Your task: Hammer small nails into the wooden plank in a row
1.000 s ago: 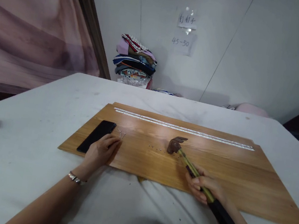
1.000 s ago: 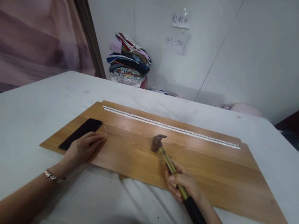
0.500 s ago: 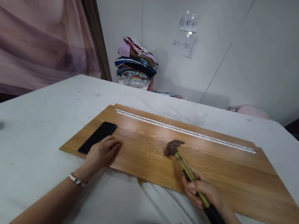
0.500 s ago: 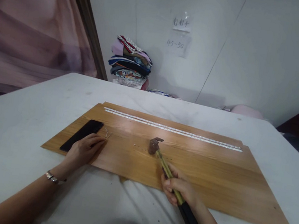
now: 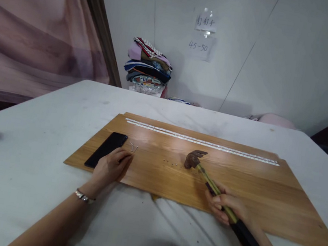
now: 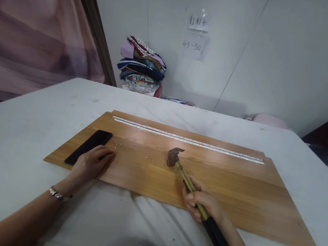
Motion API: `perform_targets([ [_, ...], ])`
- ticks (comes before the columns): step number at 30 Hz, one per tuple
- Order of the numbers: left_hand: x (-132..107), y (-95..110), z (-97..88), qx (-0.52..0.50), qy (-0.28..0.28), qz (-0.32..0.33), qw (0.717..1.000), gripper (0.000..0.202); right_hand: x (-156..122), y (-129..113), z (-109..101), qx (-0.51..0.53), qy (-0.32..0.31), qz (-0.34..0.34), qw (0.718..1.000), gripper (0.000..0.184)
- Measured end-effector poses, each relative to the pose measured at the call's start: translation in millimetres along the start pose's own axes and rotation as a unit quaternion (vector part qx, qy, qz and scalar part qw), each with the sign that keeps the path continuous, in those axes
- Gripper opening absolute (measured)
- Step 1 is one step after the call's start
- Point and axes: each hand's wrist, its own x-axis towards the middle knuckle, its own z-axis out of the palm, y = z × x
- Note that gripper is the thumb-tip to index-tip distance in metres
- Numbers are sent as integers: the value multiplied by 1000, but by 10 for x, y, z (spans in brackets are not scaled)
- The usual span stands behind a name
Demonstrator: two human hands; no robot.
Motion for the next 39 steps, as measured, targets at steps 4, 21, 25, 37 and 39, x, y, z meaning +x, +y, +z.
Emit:
perform_targets([
  [4,6,23,-16,-12,-5,-8,1000,30,24,3,23,5,5,10,1000,24],
  [21,2,46,-39,-23,1,-34,999,22,46,18,63,-4,3,5,1000,19],
  [25,-1,33,-33,-21,-7,-33,999,21,60,21,51,0,1,5,1000,17],
  [37,-3,17,-14,-26,-9,-9,1000,27,24,32,72,-9,0,-4,1000,15],
  [39,-4,19,-15,-24,-7,-9,1000,28,30,51,54,-10,-1,-3,1000,13],
])
